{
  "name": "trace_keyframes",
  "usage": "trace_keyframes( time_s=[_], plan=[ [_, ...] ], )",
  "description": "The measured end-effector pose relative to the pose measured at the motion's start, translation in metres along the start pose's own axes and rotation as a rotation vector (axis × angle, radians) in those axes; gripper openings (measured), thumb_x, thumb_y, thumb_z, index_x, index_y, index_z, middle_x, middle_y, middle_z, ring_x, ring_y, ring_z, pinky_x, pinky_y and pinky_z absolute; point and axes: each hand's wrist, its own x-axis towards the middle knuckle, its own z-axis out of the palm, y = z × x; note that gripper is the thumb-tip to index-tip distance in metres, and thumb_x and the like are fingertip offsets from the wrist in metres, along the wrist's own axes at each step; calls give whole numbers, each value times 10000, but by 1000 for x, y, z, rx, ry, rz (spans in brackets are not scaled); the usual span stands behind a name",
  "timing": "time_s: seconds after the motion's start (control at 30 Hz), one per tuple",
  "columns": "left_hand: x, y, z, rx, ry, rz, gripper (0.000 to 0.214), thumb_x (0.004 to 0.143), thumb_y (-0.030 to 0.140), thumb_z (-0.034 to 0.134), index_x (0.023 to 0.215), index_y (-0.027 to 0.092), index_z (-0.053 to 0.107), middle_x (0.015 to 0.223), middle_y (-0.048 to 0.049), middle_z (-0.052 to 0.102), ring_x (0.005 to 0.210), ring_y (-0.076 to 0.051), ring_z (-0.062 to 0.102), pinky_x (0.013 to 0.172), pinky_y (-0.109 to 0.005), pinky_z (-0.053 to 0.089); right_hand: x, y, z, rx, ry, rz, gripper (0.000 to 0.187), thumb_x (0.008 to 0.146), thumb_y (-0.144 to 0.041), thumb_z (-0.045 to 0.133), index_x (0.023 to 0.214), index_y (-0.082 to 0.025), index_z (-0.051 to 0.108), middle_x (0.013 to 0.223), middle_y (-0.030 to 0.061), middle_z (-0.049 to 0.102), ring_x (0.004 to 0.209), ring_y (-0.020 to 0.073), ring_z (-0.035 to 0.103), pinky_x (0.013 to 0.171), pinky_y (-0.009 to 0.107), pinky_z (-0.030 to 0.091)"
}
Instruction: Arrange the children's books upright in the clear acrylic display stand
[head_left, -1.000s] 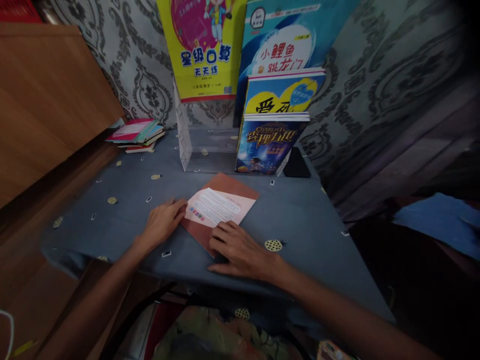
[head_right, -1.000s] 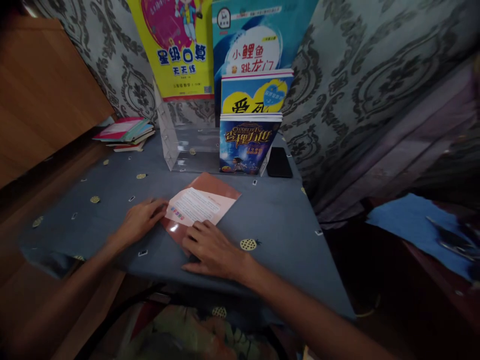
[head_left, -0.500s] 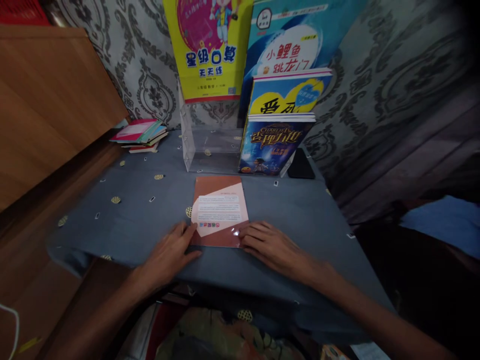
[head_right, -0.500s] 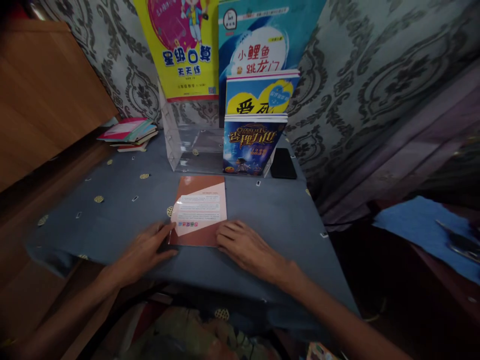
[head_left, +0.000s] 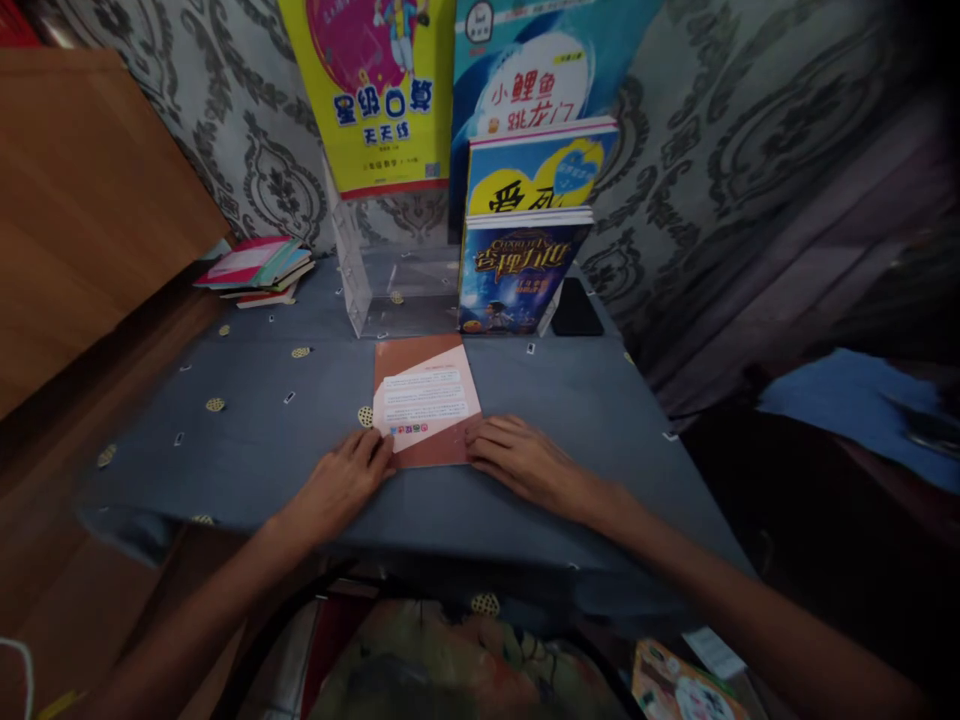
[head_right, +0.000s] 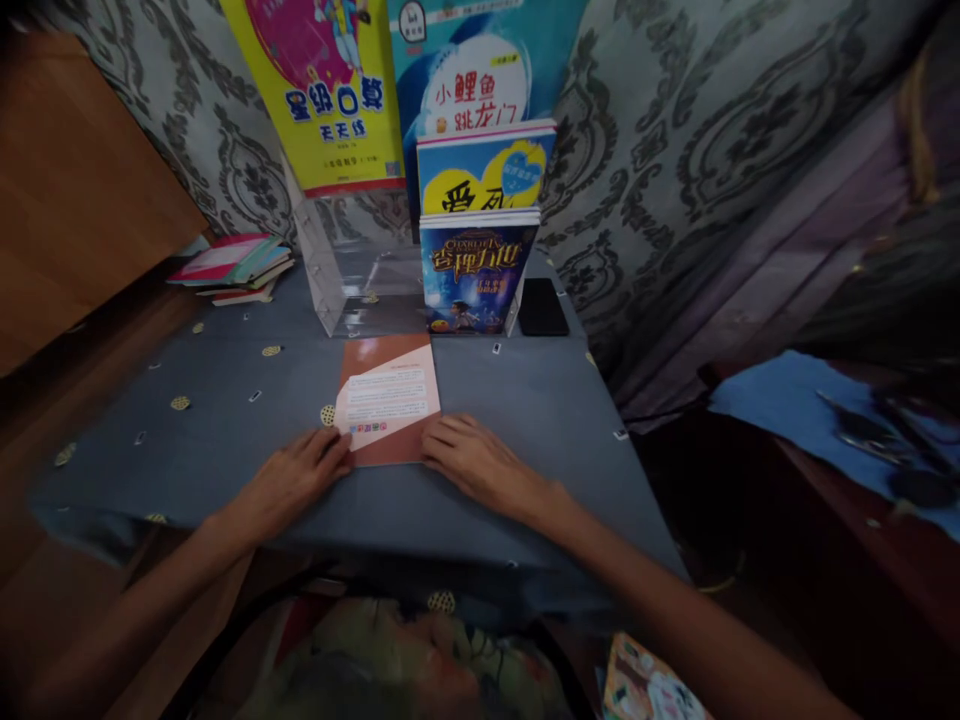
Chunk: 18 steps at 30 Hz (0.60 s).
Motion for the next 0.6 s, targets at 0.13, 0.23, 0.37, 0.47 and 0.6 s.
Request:
trace_keyframes(
  time_s=[0.13,0.23,0.37,0.47,0.6],
  plan=[
    [-7,-7,12,59,100,98,385,1069,247,353,1389,108,515,1324,-217,624,1238,-291,605,957,-401,556,1,-2,2,-5,19,3,194,1048,-255,481,1001,-186,656,979,76,705,913,212,619,837,358,486],
    [-10,-10,16,102,156,143,388,1062,216,360,1387,74,517,1320,-242,629,1223,-305,618,946,-405,555,1,-3,4,-28,12,16,164,1032,-268,523,1030,-186,664,1010,83,708,947,226,620,852,376,486],
    [-5,-9,14,79,199,145,341,1048,249,432,1303,82,585,1240,-223,671,1173,-308,644,982,-450,533,3,-4,9,-55,34,10,179,1029,-273,528,1046,-183,682,1014,96,706,960,235,621,853,382,509],
    [4,-4,8,16,213,124,310,1034,284,482,1257,109,606,1254,-202,671,1233,-306,616,1054,-471,486,5,-4,11,-17,63,1,196,1031,-271,521,1062,-174,689,1035,103,710,977,235,621,883,390,531],
    [19,6,-3,-14,100,211,383,1032,199,437,1400,106,488,1411,-196,589,1357,-300,527,1097,-452,454,5,-1,12,72,55,31,187,1024,-275,533,1076,-189,691,1053,99,712,1007,241,626,895,408,547]
  ],
)
